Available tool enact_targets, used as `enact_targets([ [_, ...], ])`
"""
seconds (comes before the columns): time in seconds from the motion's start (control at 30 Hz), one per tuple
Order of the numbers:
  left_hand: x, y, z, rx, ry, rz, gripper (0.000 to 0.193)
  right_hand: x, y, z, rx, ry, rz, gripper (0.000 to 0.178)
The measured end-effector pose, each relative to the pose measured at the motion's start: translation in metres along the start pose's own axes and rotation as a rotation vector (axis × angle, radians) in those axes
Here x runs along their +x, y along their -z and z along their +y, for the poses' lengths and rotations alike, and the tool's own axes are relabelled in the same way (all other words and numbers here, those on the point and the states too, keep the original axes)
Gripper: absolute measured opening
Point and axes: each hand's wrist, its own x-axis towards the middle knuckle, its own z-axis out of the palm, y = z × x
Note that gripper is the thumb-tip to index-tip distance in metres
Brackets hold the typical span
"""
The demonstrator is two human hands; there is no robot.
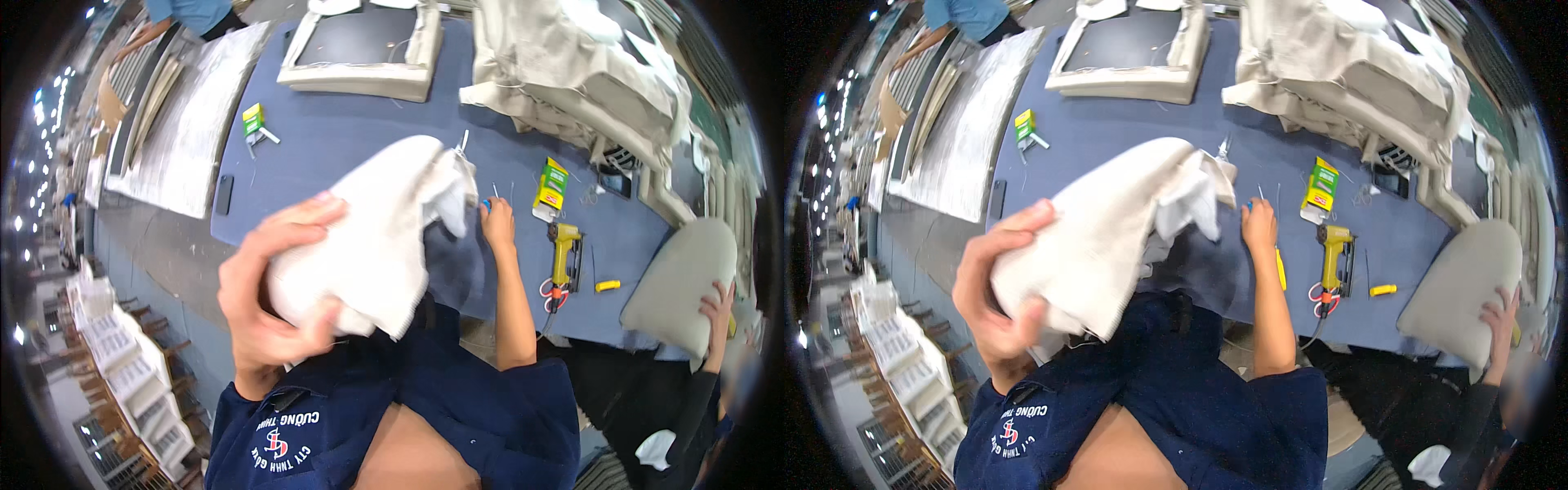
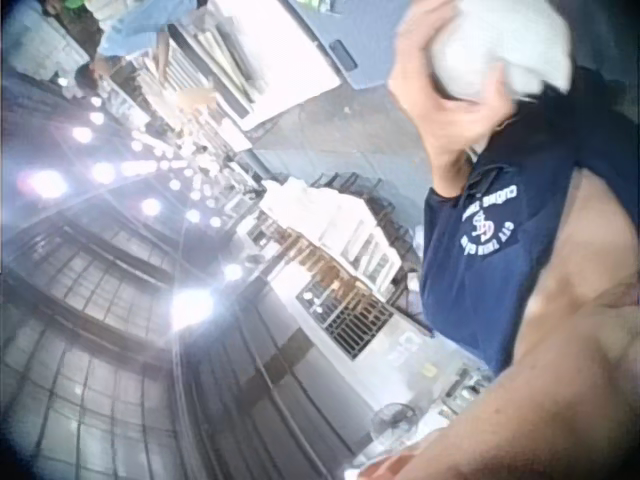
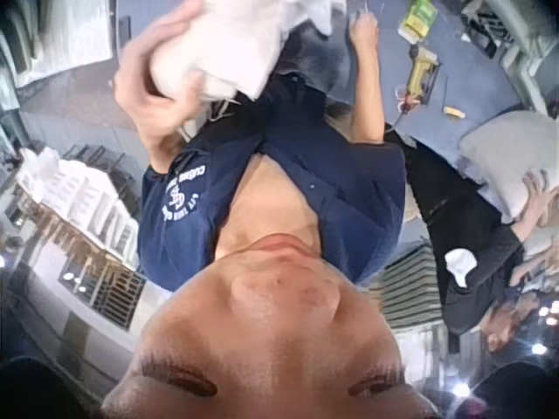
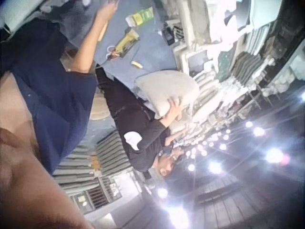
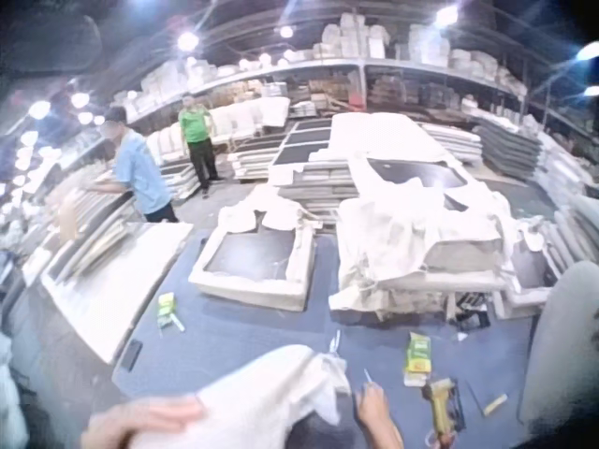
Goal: The person is upholstering a furniture component, likely a chair armrest. They use a staple gun to secure fabric, a screwdriver to adjust parts, and scissors to trim excess material. The person also adds stuffing to the component and uses a blue plastic tool to smooth the fabric.
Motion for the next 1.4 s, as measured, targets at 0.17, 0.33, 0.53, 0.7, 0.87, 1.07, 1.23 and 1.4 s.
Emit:
enact_targets([
  [0.17,0.005,0.000,0.006,0.001,-0.205,-0.067,0.046,0.014,-0.043,0.057,0.025,0.054,0.108,0.027],
  [0.33,-0.004,0.012,-0.003,0.117,-0.015,-0.031,0.061,0.017,-0.040,0.028,0.138,-0.067,0.011,0.022],
  [0.53,-0.011,-0.003,0.000,0.278,-0.012,0.089,0.066,0.026,0.019,0.046,0.265,-0.055,0.212,0.015],
  [0.7,-0.004,-0.024,0.005,0.339,-0.095,-0.024,0.067,-0.002,0.167,-0.065,0.888,0.083,0.428,0.018],
  [0.87,0.014,-0.047,0.016,0.292,-0.243,-0.199,0.067,-0.114,0.275,-0.174,0.912,0.333,0.168,0.027],
  [1.07,0.020,-0.074,0.019,0.168,-0.392,-0.302,0.070,-0.162,0.270,-0.192,0.738,0.503,0.272,0.029],
  [1.23,0.020,-0.079,0.021,0.227,-0.384,-0.346,0.068,-0.174,0.265,-0.186,0.671,0.505,0.350,0.027],
  [1.4,0.022,-0.083,0.021,0.230,-0.367,-0.370,0.064,-0.175,0.256,-0.187,0.654,0.486,0.442,0.026],
])
